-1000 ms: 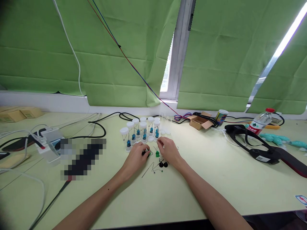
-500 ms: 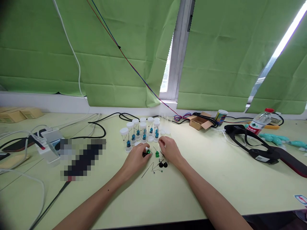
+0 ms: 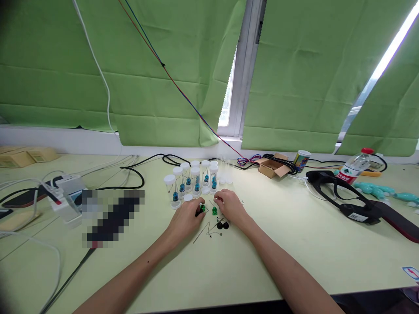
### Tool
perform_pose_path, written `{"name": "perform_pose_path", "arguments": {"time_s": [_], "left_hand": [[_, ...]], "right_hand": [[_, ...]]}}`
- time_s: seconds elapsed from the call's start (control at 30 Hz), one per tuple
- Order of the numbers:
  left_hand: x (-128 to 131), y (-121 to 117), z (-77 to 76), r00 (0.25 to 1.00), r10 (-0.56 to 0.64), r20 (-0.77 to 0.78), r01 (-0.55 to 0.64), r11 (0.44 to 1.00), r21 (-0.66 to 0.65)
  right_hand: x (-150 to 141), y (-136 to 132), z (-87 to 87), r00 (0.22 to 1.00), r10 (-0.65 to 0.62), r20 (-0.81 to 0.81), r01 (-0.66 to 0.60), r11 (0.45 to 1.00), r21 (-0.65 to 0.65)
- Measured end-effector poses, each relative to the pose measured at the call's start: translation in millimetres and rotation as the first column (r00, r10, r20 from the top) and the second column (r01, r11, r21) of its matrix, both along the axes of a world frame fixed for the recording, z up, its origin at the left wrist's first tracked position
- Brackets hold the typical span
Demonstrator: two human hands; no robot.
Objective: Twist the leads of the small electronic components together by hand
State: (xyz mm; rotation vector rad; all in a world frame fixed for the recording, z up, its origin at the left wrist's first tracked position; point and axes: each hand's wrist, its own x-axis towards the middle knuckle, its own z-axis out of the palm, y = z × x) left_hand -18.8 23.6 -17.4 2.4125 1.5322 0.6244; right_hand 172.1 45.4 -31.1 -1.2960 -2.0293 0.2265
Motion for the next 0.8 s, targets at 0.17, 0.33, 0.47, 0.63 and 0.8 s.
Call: {"name": "perform_pose_path", "arguments": {"time_s": [0.17,0.33,0.47,0.63,0.8], "left_hand": [[1.3,-1.8,3.0,1.0,0.0,0.0,0.0,1.0,-0.002],[2.4,-3.7,6.1,1.0,0.0,0.007,0.0,1.0,-0.016],[2.7,-4.2,5.8,1.0,0.0,-0.004,0.0,1.0,-0.021],[3.2,-4.5,5.6,1.0,-0.005,-0.015,0.004,1.0,-0.028],[3.2,-4.9,6.5,1.0,0.001,-0.017,-0.002,1.0,-0.027]], "right_hand": [[0.2,0.8,-3.2,1.0,0.013,0.026,-0.012,0.999,-0.053],[-1.9,1.2,-5.0,0.998,0.015,0.053,-0.011,0.996,-0.086],[-3.5,2.0,-7.1,0.997,0.017,0.07,-0.011,0.996,-0.093],[-4.3,2.9,-8.3,0.996,0.003,0.094,0.006,0.996,-0.09],[-4.2,2.9,-7.8,0.992,-0.001,0.125,0.012,0.996,-0.089]]}}
